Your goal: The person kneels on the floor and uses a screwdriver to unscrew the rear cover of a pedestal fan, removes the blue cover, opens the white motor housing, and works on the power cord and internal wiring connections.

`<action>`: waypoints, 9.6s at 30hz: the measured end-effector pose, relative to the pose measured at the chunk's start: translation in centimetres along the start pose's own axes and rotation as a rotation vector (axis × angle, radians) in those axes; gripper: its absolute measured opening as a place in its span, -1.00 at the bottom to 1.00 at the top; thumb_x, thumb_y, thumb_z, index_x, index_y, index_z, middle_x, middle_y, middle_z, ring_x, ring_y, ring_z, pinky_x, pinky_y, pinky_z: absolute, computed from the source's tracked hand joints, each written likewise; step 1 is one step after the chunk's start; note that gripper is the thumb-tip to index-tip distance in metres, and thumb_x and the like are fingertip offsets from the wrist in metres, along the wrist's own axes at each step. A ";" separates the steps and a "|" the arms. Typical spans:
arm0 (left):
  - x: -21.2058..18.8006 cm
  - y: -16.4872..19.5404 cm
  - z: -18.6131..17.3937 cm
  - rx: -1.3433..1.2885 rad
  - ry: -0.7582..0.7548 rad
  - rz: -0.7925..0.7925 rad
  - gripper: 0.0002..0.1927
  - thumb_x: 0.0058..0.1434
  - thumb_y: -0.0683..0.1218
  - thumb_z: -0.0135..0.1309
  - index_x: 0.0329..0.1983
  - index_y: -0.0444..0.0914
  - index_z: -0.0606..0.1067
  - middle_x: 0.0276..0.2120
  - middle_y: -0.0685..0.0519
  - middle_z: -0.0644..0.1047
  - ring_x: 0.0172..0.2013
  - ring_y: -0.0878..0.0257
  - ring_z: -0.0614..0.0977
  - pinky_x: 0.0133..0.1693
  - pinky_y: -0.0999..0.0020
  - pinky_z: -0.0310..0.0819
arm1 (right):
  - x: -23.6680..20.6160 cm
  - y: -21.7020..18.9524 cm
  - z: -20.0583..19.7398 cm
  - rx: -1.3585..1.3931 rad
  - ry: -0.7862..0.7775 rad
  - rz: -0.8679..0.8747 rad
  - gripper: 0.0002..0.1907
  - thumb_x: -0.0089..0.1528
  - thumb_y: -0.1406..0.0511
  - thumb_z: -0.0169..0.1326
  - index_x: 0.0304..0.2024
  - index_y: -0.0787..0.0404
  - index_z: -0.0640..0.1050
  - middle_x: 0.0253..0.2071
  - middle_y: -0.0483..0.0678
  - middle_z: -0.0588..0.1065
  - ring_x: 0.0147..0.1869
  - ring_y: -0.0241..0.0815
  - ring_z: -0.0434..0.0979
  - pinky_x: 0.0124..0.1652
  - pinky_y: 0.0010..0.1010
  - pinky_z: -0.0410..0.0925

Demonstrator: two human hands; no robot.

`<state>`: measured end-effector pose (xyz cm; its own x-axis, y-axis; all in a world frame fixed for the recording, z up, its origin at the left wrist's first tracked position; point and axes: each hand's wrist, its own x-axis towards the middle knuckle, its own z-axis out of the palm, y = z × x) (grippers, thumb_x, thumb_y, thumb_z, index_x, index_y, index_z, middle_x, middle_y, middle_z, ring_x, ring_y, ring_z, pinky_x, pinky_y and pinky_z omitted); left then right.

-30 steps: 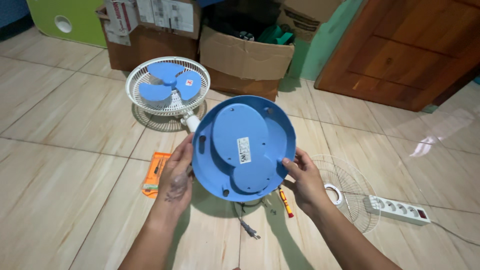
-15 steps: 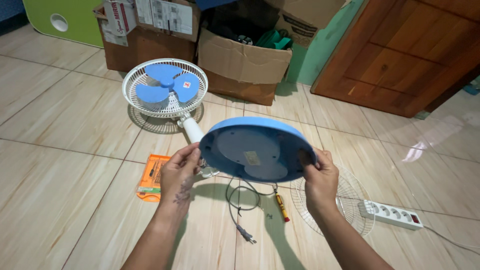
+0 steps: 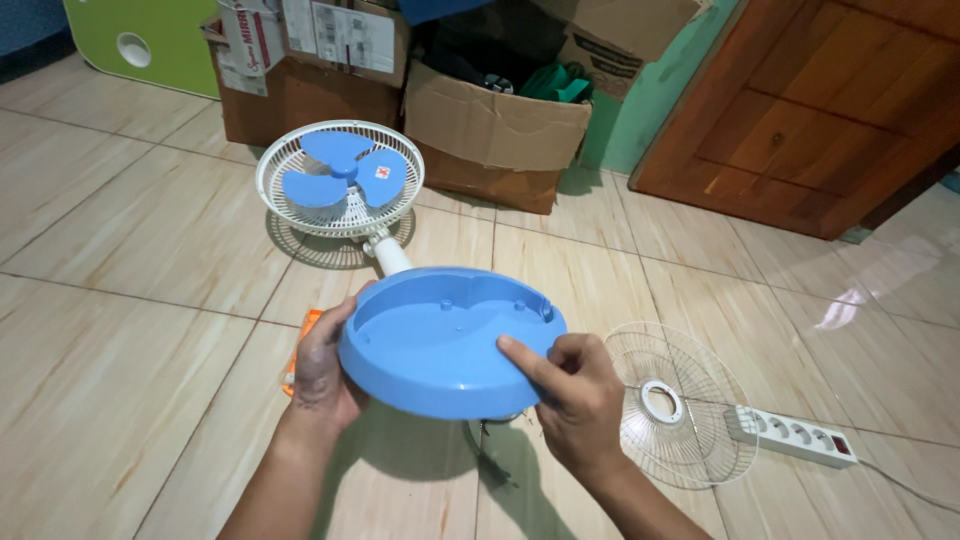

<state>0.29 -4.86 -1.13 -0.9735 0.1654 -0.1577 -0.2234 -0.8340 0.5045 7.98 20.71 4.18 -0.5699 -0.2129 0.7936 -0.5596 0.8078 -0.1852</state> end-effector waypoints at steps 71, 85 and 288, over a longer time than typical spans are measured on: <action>-1.1 -11.7 5.4 0.675 0.078 -0.137 0.06 0.07 -0.11 0.24 0.52 0.20 -0.10 0.20 0.03 0.54 0.13 0.15 0.57 -0.03 0.03 0.46 | -4.8 4.2 -1.9 1.030 0.034 1.515 -0.06 0.17 0.28 0.16 0.41 -0.34 -0.10 0.12 -0.06 0.42 -0.04 -0.05 0.56 -0.25 -0.17 0.48; 2.9 -17.7 7.9 0.829 -0.128 -0.181 -0.12 0.03 -0.16 0.28 0.41 -0.03 0.18 0.00 -0.07 0.62 -0.04 0.19 0.67 -0.05 0.21 0.59 | -9.1 18.1 -5.8 0.743 0.061 1.306 -0.20 0.16 0.15 0.17 0.45 -0.03 0.23 0.35 -0.09 0.34 0.26 -0.15 0.43 0.05 -0.18 0.39; 1.3 -4.2 2.9 0.572 0.246 0.261 -0.48 0.14 -0.14 0.20 0.21 -0.13 0.47 -0.20 0.02 0.51 -0.30 0.16 0.74 -0.36 0.29 0.73 | 14.9 4.9 7.9 0.769 -0.292 0.986 -0.57 0.36 0.09 -0.10 0.22 0.01 0.51 -0.05 -0.16 0.57 -0.03 -0.25 0.53 -0.18 -0.28 0.43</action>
<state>-0.15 0.37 -0.99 -0.9750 -0.1845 -0.1242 -0.0387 -0.4090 0.9117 -8.04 17.17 10.49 -0.9950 0.0999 -0.0072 0.0261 0.1891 -0.9816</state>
